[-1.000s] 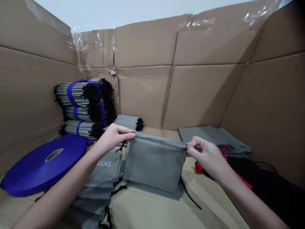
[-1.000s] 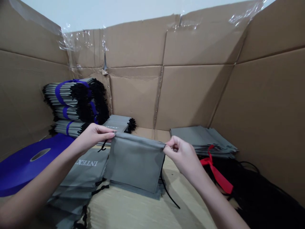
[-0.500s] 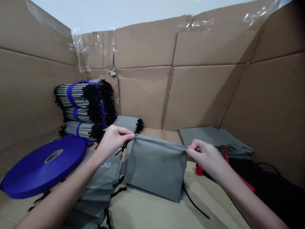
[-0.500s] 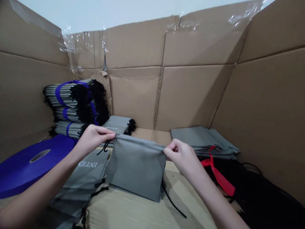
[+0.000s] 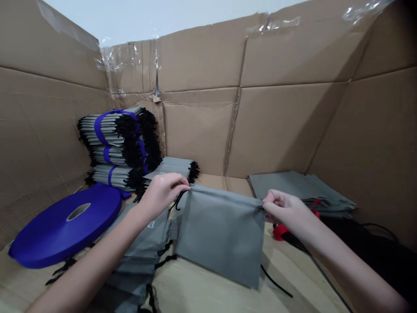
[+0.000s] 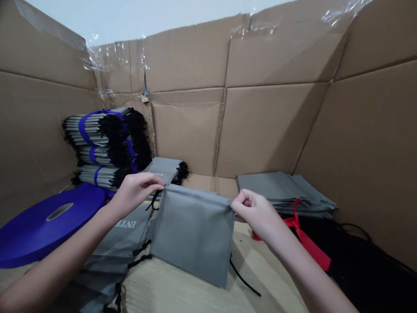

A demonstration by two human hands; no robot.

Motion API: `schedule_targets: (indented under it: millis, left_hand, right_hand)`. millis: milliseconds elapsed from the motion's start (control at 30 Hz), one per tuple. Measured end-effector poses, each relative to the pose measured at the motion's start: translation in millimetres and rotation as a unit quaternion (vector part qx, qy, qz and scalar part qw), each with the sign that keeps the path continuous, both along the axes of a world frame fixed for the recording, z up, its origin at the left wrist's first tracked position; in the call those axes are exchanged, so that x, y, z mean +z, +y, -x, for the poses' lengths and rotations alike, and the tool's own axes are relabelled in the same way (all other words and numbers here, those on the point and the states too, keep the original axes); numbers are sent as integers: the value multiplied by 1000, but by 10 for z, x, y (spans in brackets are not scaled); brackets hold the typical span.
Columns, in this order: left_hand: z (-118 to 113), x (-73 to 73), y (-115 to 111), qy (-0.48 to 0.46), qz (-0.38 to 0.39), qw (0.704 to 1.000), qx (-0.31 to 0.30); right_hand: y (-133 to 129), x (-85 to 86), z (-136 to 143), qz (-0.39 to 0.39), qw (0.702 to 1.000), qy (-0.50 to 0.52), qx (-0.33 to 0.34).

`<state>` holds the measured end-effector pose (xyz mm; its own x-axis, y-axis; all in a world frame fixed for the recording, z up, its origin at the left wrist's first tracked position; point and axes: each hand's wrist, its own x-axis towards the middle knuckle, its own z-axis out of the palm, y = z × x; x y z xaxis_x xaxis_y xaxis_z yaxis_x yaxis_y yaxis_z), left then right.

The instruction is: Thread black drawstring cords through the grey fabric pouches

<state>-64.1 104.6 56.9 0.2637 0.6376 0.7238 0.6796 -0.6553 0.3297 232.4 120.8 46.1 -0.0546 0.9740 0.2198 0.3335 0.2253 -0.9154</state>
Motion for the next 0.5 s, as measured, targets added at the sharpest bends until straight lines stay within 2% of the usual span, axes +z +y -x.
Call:
schedule_targets:
  millis: [133,300,500]
  left_hand:
    - [-7,2,-11,44,10,998,34]
    - [-32,-2,-60,61,12,997,45]
    - [-51,-49,-44,68,47,995,56]
  right_hand:
    - [-78,65,24,-43,999,-21,-18]
    - [-140,127,21,-79,994,-67,-28]
    - [-138,107,15,-58,996,-65,-23]
